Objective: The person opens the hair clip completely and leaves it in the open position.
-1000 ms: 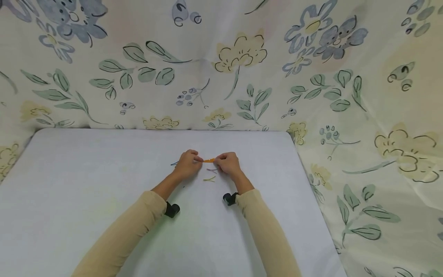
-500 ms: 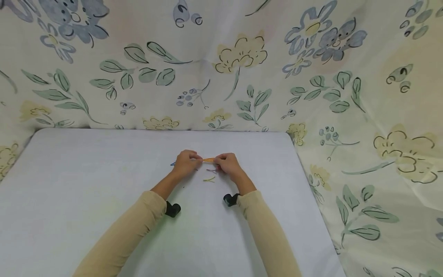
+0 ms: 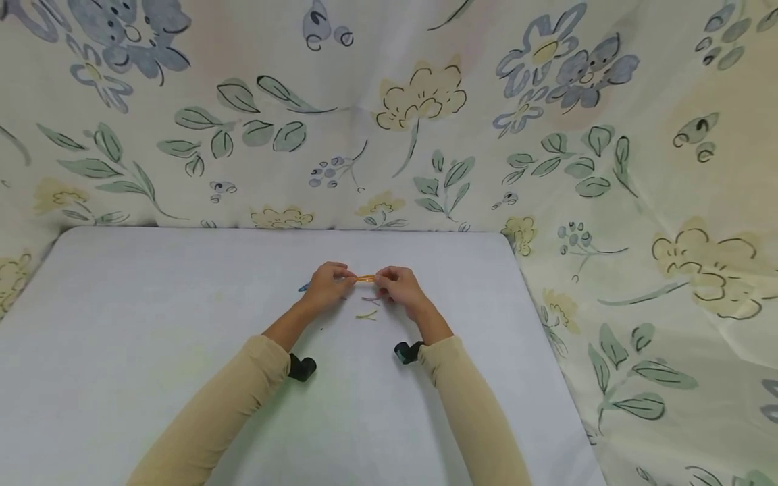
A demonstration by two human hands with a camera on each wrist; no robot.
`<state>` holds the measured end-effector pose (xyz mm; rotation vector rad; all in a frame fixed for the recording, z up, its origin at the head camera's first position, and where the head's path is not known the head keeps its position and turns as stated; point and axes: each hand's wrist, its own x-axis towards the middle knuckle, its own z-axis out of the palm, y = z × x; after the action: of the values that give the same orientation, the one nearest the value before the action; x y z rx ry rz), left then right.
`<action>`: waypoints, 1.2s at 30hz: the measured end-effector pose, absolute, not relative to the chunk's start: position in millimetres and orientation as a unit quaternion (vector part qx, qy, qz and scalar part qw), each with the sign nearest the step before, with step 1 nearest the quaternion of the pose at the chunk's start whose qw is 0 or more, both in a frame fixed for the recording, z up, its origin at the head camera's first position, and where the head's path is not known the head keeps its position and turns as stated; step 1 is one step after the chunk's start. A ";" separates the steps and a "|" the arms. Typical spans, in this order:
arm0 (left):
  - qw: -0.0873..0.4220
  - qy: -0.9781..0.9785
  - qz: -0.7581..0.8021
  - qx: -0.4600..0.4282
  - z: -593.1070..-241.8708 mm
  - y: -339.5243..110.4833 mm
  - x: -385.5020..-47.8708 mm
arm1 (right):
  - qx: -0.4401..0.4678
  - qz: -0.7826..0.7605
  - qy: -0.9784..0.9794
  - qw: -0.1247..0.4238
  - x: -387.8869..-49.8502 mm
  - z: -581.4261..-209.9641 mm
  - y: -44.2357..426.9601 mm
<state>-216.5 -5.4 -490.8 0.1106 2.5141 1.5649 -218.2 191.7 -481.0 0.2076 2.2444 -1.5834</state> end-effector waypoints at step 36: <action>0.158 0.778 0.608 -0.005 -481.0 -12.9 -212.9 | 0.047 -0.641 0.737 0.209 -217.4 -476.4 190.7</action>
<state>-212.9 -12.9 -481.0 -0.0148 2.2255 1.7377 -217.4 190.7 -476.4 0.1310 2.0502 -1.7847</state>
